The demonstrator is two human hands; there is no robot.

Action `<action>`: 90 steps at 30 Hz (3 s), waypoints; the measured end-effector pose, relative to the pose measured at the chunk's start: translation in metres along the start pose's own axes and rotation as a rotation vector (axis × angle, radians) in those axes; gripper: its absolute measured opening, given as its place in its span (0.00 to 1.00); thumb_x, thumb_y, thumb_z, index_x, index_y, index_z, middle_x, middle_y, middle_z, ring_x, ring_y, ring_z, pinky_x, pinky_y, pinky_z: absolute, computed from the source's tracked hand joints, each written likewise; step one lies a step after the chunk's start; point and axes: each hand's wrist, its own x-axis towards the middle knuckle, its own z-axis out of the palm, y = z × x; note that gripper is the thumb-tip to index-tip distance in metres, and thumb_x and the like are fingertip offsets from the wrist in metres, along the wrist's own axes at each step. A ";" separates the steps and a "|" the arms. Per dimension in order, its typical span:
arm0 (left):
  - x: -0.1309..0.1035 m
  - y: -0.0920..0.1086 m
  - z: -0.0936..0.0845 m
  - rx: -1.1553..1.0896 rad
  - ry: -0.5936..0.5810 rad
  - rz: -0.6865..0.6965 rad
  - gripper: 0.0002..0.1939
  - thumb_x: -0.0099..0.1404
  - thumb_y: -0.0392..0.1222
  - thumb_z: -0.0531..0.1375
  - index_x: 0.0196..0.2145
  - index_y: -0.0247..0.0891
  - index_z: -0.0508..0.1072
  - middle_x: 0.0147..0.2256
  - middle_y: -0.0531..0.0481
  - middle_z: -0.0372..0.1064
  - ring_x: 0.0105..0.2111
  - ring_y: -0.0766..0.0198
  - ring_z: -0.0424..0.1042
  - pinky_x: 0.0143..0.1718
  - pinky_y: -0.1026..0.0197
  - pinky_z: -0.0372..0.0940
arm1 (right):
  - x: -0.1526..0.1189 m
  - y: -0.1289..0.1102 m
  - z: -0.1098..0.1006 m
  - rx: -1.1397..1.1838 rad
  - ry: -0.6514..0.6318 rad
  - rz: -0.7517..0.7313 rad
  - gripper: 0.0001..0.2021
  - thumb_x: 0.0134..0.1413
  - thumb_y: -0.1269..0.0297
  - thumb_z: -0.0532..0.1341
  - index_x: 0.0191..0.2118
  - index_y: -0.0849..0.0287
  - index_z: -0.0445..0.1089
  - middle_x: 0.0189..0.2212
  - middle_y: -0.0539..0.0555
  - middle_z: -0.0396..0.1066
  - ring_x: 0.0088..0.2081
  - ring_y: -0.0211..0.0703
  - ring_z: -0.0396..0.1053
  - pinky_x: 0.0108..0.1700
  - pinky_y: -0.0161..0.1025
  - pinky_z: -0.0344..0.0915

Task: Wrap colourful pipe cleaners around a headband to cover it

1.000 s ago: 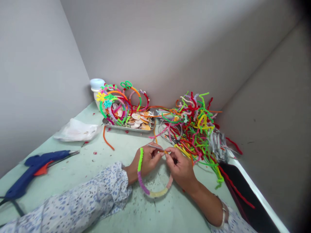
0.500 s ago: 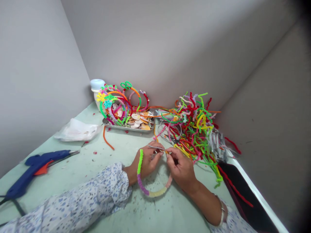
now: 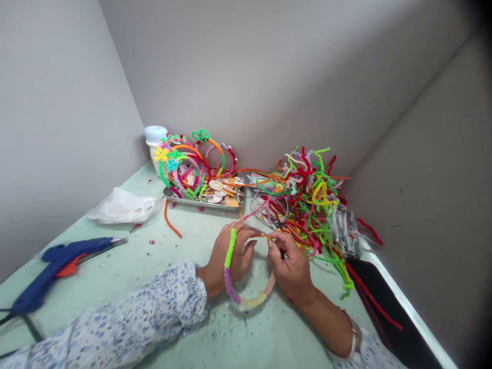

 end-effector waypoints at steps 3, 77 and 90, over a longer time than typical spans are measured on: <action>0.001 -0.001 -0.001 -0.007 0.063 -0.090 0.11 0.58 0.33 0.54 0.39 0.38 0.67 0.38 0.46 0.66 0.39 0.59 0.64 0.42 0.57 0.59 | 0.000 -0.001 -0.001 0.023 -0.008 -0.007 0.07 0.54 0.66 0.54 0.39 0.57 0.65 0.21 0.46 0.66 0.22 0.35 0.63 0.29 0.31 0.60; -0.010 -0.001 0.008 -0.152 -0.080 -0.406 0.09 0.59 0.42 0.55 0.29 0.36 0.73 0.26 0.49 0.68 0.26 0.65 0.67 0.28 0.64 0.60 | -0.003 -0.005 0.009 0.191 -0.301 0.264 0.05 0.54 0.66 0.52 0.37 0.57 0.62 0.16 0.43 0.52 0.20 0.36 0.54 0.24 0.32 0.51; -0.012 -0.006 0.009 -0.194 -0.163 -0.338 0.08 0.61 0.38 0.52 0.34 0.36 0.70 0.30 0.48 0.68 0.30 0.64 0.66 0.31 0.63 0.60 | 0.000 0.001 0.007 0.255 -0.351 0.318 0.05 0.54 0.67 0.51 0.37 0.57 0.61 0.16 0.42 0.56 0.19 0.35 0.55 0.22 0.31 0.50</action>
